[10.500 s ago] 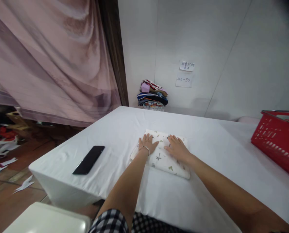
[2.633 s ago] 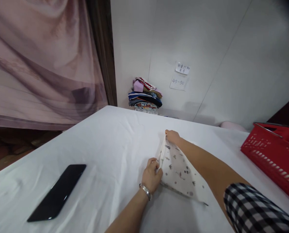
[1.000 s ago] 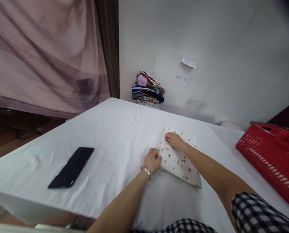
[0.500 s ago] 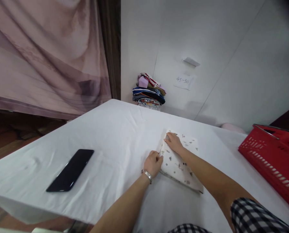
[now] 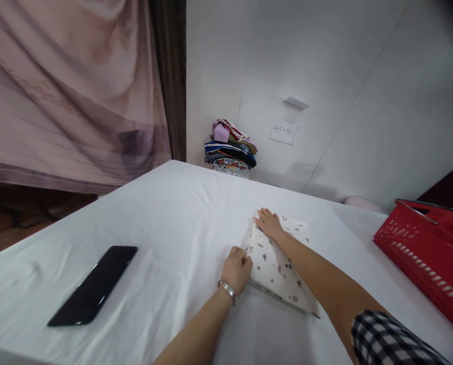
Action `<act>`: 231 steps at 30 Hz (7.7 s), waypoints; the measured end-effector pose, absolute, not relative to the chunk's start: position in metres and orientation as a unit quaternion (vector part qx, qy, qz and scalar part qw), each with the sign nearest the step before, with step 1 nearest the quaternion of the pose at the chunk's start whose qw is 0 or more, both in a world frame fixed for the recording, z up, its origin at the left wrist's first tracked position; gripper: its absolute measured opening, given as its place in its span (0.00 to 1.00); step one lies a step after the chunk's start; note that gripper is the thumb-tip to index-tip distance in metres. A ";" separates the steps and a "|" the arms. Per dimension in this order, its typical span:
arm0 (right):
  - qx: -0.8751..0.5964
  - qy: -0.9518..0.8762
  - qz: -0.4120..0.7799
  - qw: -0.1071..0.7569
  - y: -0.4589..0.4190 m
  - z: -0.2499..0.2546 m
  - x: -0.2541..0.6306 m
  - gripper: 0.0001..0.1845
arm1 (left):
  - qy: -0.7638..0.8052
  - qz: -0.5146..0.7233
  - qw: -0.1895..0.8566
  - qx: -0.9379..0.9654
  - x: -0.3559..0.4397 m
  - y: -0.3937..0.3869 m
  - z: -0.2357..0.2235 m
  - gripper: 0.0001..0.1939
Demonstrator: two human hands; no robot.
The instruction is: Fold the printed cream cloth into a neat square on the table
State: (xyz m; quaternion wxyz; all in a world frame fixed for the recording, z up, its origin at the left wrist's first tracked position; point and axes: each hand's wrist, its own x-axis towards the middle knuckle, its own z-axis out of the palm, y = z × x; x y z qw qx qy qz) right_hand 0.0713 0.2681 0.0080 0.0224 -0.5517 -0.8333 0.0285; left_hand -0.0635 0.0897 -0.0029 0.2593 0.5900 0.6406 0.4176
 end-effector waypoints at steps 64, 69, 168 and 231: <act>-0.431 -0.895 0.040 0.107 0.082 -0.003 0.079 0.32 | 0.581 0.486 0.502 0.417 -0.082 0.092 0.002 0.11; -0.443 -0.886 0.051 0.130 0.084 -0.001 0.078 0.34 | 0.530 0.511 0.570 0.364 -0.087 0.090 0.006 0.13; -0.485 -0.862 0.109 0.096 0.114 0.021 0.128 0.30 | 0.679 0.319 0.323 0.577 -0.003 0.033 0.008 0.11; -0.426 -0.893 0.108 0.101 0.096 0.007 0.126 0.29 | 0.569 0.559 0.533 0.282 -0.023 0.190 0.000 0.38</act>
